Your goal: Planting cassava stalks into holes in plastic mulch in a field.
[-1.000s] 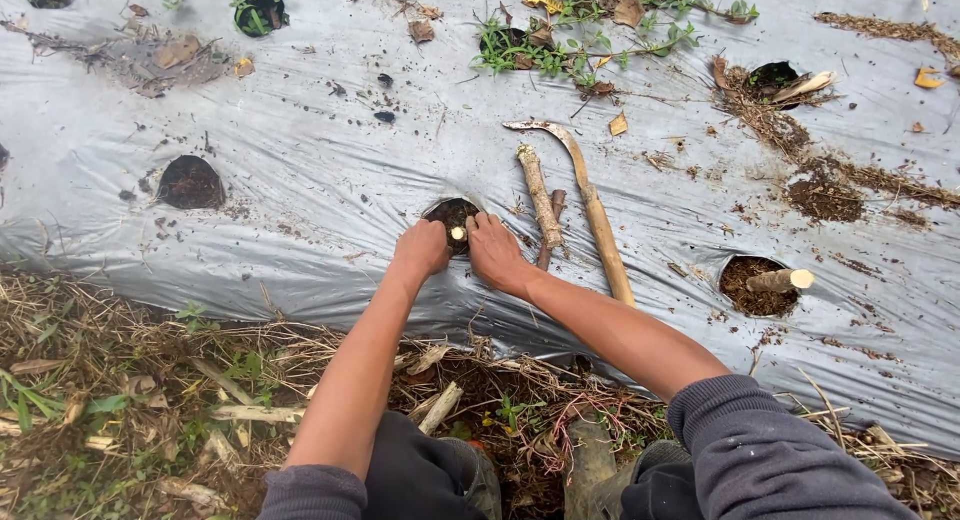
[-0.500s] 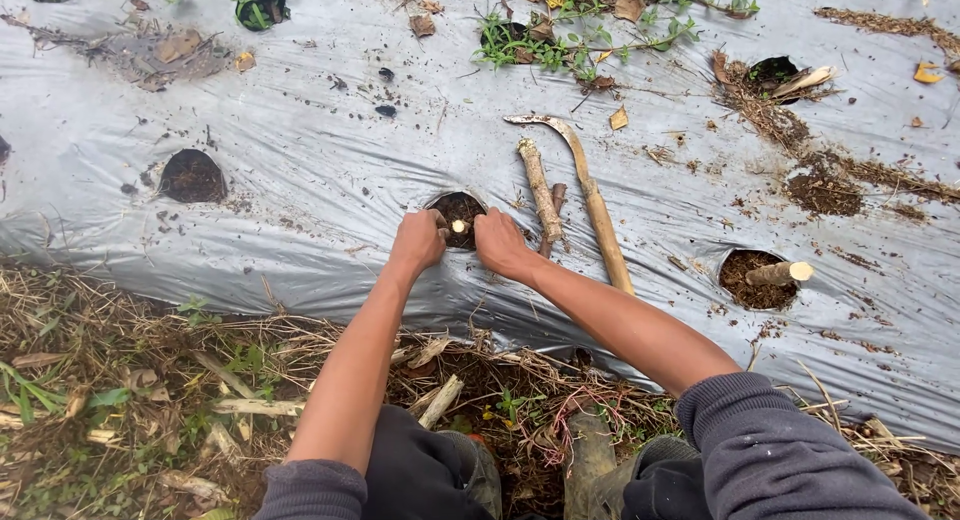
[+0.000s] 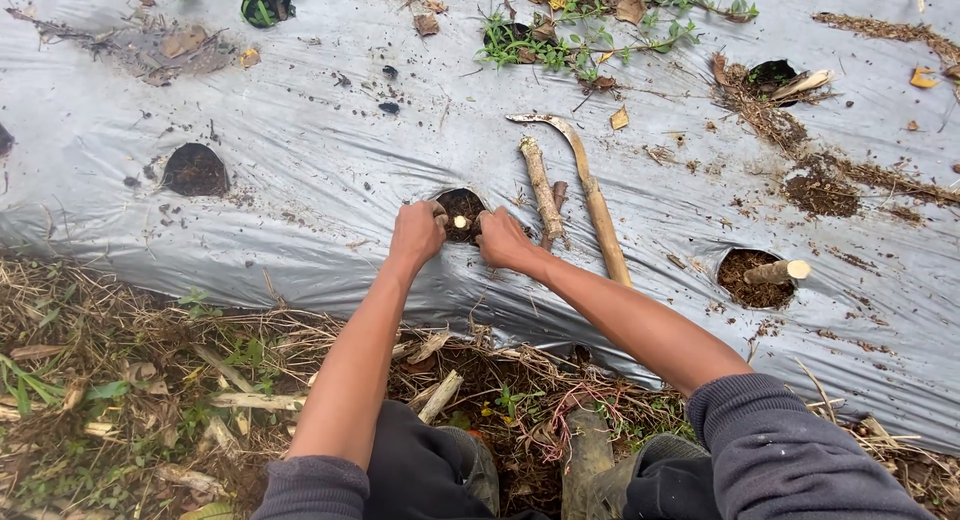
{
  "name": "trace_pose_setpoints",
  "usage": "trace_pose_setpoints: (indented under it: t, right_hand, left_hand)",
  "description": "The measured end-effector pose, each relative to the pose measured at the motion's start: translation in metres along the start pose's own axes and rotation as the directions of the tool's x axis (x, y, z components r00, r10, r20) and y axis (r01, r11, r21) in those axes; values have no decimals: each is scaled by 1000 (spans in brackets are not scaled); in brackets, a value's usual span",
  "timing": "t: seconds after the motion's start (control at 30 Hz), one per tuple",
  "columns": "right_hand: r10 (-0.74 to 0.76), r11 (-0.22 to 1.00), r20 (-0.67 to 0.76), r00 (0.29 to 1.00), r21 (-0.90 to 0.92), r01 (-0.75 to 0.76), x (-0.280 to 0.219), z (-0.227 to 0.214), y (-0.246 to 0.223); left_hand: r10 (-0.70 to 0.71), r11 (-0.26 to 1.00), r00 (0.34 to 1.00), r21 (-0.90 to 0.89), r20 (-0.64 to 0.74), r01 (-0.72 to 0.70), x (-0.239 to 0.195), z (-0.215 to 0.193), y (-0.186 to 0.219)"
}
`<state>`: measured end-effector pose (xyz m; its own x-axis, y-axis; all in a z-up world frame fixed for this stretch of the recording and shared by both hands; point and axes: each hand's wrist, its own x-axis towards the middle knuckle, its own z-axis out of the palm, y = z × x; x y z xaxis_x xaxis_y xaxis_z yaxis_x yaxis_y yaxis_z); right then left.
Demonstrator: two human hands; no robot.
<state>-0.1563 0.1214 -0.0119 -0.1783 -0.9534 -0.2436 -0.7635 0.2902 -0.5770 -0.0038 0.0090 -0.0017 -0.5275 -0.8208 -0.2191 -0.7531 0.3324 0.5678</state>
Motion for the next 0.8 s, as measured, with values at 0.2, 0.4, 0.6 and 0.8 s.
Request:
trace_pose_setpoints:
  t: [0.2,0.4,0.6,0.8]
  right_hand:
    - [106,974,-44,993,207,-94,-4,-32,-4]
    - [69,985,-126,990,166,-48,-12,-43,-16]
    - [81,983,-170,982,177,-50,-4,-43,-18]
    - [-56,959,-181,982,263,103,18,-25,-2]
  left_hand:
    - [-10,999,1000,-34,20,11,-24,-26,21]
    - [-2,1000,1000,-12,29,3,-25,-31,26]
    - [6,1000,999,20,38,-7,-16,-20,6]
    - [6,999,1000,39,29,-7,-10,-18,0]
